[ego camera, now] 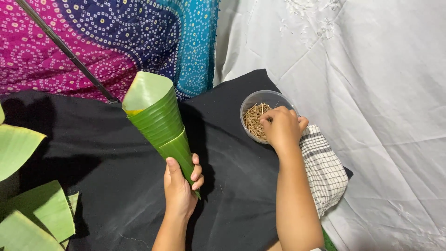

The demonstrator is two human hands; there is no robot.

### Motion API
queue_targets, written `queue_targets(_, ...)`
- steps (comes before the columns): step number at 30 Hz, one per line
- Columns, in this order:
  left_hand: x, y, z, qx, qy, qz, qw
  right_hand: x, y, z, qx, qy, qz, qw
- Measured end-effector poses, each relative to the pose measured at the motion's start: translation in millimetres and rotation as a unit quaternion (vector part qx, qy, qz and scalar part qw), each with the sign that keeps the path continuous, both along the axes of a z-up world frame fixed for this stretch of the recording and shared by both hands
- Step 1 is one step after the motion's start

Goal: Cleaning banana leaves with a cloth and folding them into shapes for food preparation.

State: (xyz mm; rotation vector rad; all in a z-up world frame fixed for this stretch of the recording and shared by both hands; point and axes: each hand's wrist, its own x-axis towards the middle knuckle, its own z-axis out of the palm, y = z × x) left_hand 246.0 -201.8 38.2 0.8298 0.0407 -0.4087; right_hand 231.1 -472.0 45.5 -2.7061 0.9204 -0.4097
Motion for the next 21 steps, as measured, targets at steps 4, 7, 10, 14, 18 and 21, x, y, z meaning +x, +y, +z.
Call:
queue_targets(4, 1, 1, 0, -0.01, 0.008, 0.005, 1.0, -6, 0, 19, 0.071, -0.126, 0.013, 0.989)
queue_targets(7, 1, 0, -1, -0.018, 0.008, 0.001, 1.0, -9, 3, 32, 0.217, -0.203, -0.038, 0.954)
queue_targets(10, 0, 0, -2, -0.008, 0.013, 0.0, 1.0, -9, -3, 24, 0.334, -0.292, -0.031, 0.896)
queue_targets(14, 1, -1, 0, -0.01, 0.012, -0.004, 1.0, -11, -16, 16, 0.512, -0.414, 0.032, 0.752)
queue_targets(18, 1, -1, 1, -0.005, 0.026, -0.006, 1.0, -10, -15, 11, 0.609, -0.451, 0.085, 0.647)
queue_targets(21, 1, -1, 1, -0.005, 0.02, -0.007, 1.0, -5, 2, 10, 0.624, -0.453, 0.138, 0.622)
